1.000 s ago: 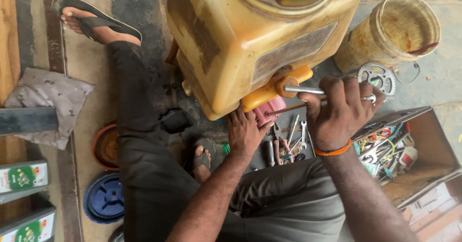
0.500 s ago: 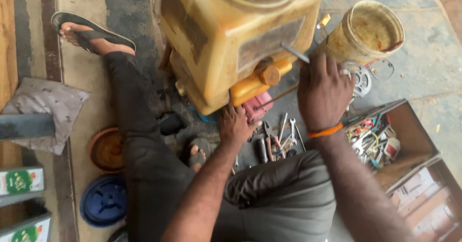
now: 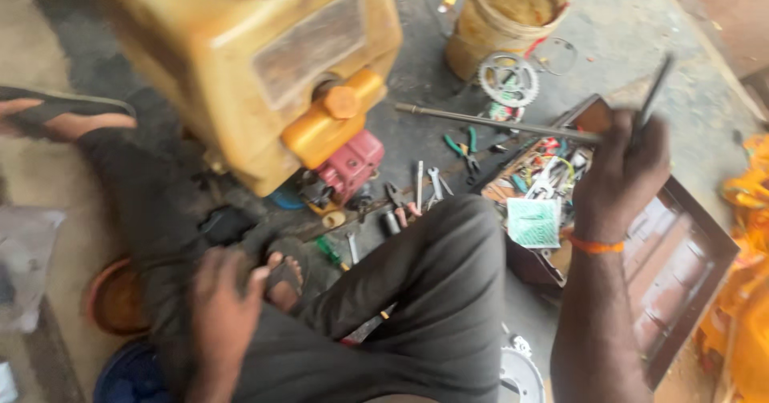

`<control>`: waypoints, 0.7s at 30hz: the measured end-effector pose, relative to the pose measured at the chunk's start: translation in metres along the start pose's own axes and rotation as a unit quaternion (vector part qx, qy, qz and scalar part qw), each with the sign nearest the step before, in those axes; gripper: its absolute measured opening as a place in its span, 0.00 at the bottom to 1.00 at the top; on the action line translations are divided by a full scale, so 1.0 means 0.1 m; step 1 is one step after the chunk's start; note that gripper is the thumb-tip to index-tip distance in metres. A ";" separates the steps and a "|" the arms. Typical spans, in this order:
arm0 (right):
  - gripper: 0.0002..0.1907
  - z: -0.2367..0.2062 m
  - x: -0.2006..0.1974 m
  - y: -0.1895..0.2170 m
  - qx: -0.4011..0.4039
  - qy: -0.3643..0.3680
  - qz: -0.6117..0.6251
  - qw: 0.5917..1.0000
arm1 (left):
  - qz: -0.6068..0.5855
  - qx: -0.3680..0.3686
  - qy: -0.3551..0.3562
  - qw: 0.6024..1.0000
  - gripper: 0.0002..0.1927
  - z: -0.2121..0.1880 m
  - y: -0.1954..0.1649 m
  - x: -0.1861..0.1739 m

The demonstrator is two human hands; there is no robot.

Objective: The person works on a small engine mounted on a blue frame, using a wrench to tighten bolts on the engine block and fuel tank. They adjust the fuel cap and handle various engine components while seated on the floor.

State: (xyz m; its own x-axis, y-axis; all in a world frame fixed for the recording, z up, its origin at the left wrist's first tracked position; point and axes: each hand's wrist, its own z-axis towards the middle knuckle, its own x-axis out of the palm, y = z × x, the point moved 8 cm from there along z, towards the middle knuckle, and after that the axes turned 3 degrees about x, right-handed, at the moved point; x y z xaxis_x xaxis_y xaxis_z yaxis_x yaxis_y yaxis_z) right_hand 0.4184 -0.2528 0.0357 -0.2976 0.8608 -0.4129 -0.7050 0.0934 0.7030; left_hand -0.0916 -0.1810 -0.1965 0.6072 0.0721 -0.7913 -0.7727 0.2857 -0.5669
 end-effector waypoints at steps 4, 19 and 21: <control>0.15 -0.57 -0.24 -1.35 0.310 0.065 0.105 0.943 | 0.178 -0.078 -0.055 0.979 0.30 -0.33 0.62 -0.33; 0.15 -3.52 0.48 -3.24 0.649 0.022 0.347 0.677 | 0.171 -0.267 -0.037 0.948 0.59 -0.36 1.35 0.18; 0.14 -3.62 0.53 -3.32 0.667 -0.006 0.363 0.651 | 0.157 -0.288 -0.021 0.945 0.60 -0.31 1.38 0.25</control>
State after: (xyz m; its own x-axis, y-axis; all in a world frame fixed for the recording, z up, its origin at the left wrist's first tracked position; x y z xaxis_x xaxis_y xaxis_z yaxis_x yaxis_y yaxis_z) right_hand 0.4037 -0.4189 -0.4288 -0.2308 0.9234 0.3066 0.8066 0.0054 0.5910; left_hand -0.1889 -0.1695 -0.3017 0.3293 0.1081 -0.9380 -0.8811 -0.3220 -0.3465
